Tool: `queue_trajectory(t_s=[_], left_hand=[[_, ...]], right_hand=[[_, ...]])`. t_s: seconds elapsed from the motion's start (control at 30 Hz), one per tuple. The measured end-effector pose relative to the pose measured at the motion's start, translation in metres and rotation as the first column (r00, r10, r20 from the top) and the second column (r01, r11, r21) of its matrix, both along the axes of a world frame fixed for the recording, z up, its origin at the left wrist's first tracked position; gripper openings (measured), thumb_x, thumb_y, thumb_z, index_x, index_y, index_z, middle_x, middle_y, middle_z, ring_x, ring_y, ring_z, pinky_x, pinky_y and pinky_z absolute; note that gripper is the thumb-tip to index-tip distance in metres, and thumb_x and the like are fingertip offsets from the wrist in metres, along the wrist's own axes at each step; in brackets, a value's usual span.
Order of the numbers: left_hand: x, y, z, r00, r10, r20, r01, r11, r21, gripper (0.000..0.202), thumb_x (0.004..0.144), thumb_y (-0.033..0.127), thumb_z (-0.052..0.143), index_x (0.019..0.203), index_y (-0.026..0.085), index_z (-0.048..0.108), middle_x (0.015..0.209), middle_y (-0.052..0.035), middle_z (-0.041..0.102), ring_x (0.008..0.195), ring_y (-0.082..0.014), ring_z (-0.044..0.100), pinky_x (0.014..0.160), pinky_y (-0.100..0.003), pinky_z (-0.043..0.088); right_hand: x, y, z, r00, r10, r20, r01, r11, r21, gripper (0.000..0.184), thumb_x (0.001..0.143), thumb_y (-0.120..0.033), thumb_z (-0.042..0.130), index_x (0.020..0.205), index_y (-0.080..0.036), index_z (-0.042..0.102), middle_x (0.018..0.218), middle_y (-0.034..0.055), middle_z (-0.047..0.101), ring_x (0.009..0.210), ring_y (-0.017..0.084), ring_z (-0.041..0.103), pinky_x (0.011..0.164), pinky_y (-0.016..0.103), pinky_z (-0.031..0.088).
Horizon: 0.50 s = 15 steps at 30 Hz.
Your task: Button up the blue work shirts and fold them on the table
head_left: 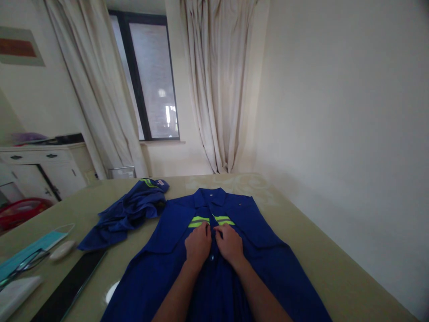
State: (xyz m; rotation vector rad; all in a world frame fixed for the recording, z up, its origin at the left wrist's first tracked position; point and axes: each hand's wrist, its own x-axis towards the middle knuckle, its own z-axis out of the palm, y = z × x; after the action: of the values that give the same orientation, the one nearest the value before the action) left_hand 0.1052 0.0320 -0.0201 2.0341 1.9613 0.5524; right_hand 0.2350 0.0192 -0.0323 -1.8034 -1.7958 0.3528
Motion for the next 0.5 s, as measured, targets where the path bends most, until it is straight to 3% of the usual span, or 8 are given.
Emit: queue_trajectory(t_s=[0.1,0.17,0.23,0.37,0.5], left_hand=[[-0.004,0.004,-0.006,0.992,-0.096,0.083,0.094,0.995,0.028,0.032,0.101,0.036,0.041,0.115,0.028,0.069,0.121,-0.0055,0.071,0.109,-0.0202,0.067,0.087,-0.029,0.046],[-0.009,0.007,-0.01,0.969,-0.146,0.201,0.142,0.989,0.036,0.025,0.097,0.035,0.049,0.107,0.028,0.071,0.115,-0.0029,0.071,0.105,-0.0187,0.066,0.086,-0.027,0.045],[-0.013,0.013,-0.013,0.924,-0.125,0.36,0.13,0.991,0.012,0.018,0.091,0.032,0.057,0.1,0.027,0.072,0.104,-0.0019,0.072,0.097,-0.0195,0.066,0.083,-0.028,0.044],[-0.016,0.028,-0.017,0.787,-0.047,0.616,0.109,0.992,-0.063,0.016,0.084,0.036,0.063,0.091,0.024,0.072,0.092,-0.0014,0.073,0.089,-0.0197,0.066,0.08,-0.028,0.045],[-0.017,0.035,-0.019,0.63,-0.019,0.776,0.185,0.975,-0.126,0.034,0.077,0.051,0.066,0.089,0.019,0.07,0.086,-0.0032,0.072,0.081,-0.0181,0.067,0.067,-0.026,0.048]], right_hand=[[-0.001,0.003,0.001,0.998,-0.031,-0.055,0.031,0.999,-0.009,0.025,0.092,-0.024,0.055,0.102,-0.029,0.077,0.107,0.0031,0.075,0.096,0.021,0.07,0.076,0.028,0.046],[-0.002,0.005,0.002,0.992,-0.062,-0.106,0.061,0.998,-0.014,0.021,0.09,-0.024,0.057,0.095,-0.029,0.077,0.103,0.0025,0.076,0.095,0.021,0.071,0.076,0.028,0.046],[-0.002,0.006,0.001,0.983,-0.088,-0.163,0.086,0.996,-0.017,0.018,0.088,-0.024,0.059,0.09,-0.029,0.076,0.099,0.0016,0.077,0.094,0.022,0.071,0.076,0.029,0.047],[-0.001,0.007,0.0,0.967,0.005,-0.255,0.018,0.996,0.088,0.017,0.086,-0.023,0.063,0.097,-0.027,0.075,0.103,0.0019,0.076,0.099,0.022,0.07,0.084,0.03,0.048],[-0.002,0.003,0.002,0.971,0.097,-0.218,-0.052,0.978,0.203,0.018,0.089,-0.021,0.062,0.103,-0.025,0.073,0.105,0.0036,0.074,0.1,0.021,0.068,0.09,0.03,0.048]])
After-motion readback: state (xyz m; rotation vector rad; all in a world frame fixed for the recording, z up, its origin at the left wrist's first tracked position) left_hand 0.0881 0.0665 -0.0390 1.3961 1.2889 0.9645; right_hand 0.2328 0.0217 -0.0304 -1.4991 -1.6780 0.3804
